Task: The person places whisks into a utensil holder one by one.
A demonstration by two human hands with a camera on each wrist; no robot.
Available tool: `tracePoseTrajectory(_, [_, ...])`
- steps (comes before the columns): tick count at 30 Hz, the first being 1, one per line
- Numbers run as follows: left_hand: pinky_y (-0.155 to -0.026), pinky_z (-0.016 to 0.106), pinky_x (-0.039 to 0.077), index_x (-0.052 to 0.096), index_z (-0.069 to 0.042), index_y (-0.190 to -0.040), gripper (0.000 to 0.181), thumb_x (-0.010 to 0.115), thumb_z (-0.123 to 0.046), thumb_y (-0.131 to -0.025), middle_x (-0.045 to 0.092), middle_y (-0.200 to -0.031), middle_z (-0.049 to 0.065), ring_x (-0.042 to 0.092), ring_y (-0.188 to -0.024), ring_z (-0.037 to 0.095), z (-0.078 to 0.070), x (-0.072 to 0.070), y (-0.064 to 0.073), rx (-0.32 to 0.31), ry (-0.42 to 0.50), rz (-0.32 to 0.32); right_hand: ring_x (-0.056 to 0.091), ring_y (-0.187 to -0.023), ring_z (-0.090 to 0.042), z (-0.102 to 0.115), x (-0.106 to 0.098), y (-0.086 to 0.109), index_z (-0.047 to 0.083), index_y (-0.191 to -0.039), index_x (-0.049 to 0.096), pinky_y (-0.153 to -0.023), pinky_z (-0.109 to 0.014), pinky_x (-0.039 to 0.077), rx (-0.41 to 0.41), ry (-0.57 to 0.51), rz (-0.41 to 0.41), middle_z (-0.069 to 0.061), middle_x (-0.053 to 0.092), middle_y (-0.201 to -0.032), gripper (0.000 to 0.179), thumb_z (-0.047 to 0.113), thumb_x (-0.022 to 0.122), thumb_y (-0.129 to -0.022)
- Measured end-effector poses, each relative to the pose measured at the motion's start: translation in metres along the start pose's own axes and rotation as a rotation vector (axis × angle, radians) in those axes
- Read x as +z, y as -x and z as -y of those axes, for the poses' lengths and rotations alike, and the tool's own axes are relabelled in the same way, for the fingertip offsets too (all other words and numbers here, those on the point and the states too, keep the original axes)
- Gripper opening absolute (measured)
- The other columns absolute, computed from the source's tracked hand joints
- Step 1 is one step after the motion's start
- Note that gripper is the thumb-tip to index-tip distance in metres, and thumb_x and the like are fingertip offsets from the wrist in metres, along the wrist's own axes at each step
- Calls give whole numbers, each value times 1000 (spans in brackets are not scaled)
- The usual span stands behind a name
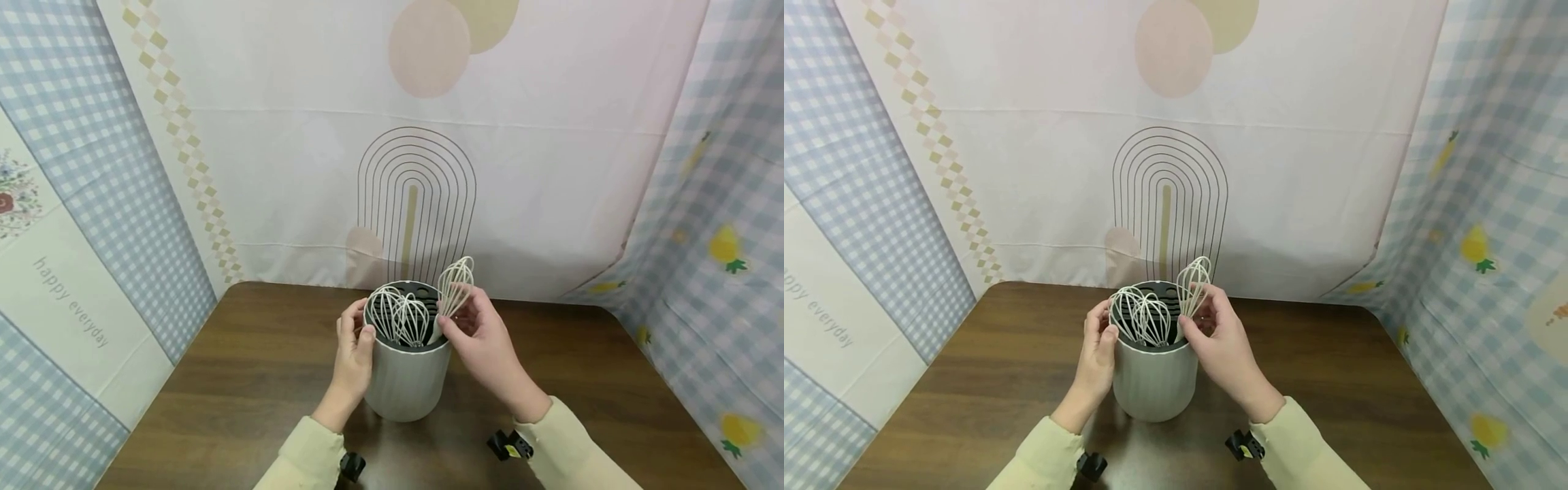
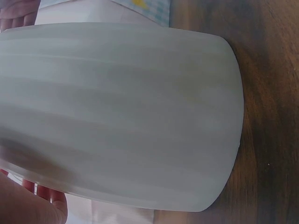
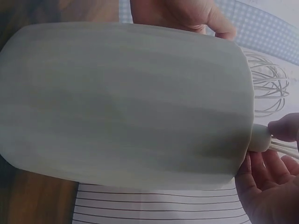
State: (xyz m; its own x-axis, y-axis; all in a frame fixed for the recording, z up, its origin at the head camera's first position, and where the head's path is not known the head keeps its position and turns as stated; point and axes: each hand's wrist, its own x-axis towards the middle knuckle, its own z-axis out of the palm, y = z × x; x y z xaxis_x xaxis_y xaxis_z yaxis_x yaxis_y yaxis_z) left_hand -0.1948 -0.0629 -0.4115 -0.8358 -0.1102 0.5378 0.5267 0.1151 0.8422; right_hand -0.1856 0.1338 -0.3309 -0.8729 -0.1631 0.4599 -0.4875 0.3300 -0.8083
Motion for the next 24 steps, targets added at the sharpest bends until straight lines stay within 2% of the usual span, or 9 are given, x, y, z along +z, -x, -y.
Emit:
tracePoseTrajectory(4, [-85, 34, 39, 39, 6, -135, 43, 42, -3, -93, 38, -114, 31, 44, -104, 36, 2, 1, 1, -2, 11, 1, 62, -92, -32, -1, -1, 0, -8, -129, 42, -78, -32, 51, -4, -9, 13, -23, 64, -107, 49, -9, 64, -86])
tracePoseTrajectory(8, [-85, 35, 39, 39, 5, -136, 44, 43, -3, -93, 40, -113, 22, 44, -104, 35, 4, 1, 1, -10, 13, -4, 62, -91, -33, -4, -1, 0, -7, -128, 41, -79, -32, 52, -6, -24, 23, -22, 65, -107, 51, -10, 66, -84])
tracePoseTrajectory(11, [-85, 35, 38, 39, 5, -136, 44, 43, -2, -93, 40, -113, 16, 44, -104, 37, 4, 1, 1, -6, 10, -3, 63, -91, -32, -3, -1, 1, -6, -130, 41, -82, -37, 51, 3, -13, 29, -22, 65, -109, 53, -8, 67, -84])
tracePoseTrajectory(15, [-85, 34, 38, 39, 6, -136, 44, 43, -2, -93, 40, -113, 22, 43, -105, 45, 5, 1, 2, 4, 15, 1, 62, -92, -32, -2, -1, 2, -5, -130, 41, -84, -46, 50, -2, -1, 27, -22, 64, -110, 54, -7, 68, -84])
tracePoseTrajectory(17, [-86, 35, 38, 39, 6, -136, 44, 43, -4, -93, 40, -114, 25, 43, -105, 45, 3, 1, 2, 1, 18, 0, 62, -93, -35, -4, -1, 2, -6, -130, 41, -84, -49, 49, -18, -14, 20, -23, 64, -109, 54, -8, 68, -83])
tracePoseTrajectory(22, [-86, 35, 37, 39, 7, -136, 45, 43, -4, -93, 39, -115, 30, 43, -106, 41, 3, 0, 0, 4, 23, -1, 60, -99, -38, -23, 0, 2, -3, -130, 43, -85, -44, 49, -62, -52, 5, -23, 61, -110, 54, -6, 70, -83])
tracePoseTrajectory(24, [-87, 35, 36, 39, 5, -137, 45, 43, -4, -93, 39, -116, 30, 42, -107, 40, 13, 1, -1, 7, 23, 0, 61, -99, -32, -32, 0, 2, 2, -129, 47, -85, -40, 50, -70, -31, -1, -19, 62, -109, 51, -2, 71, -84])
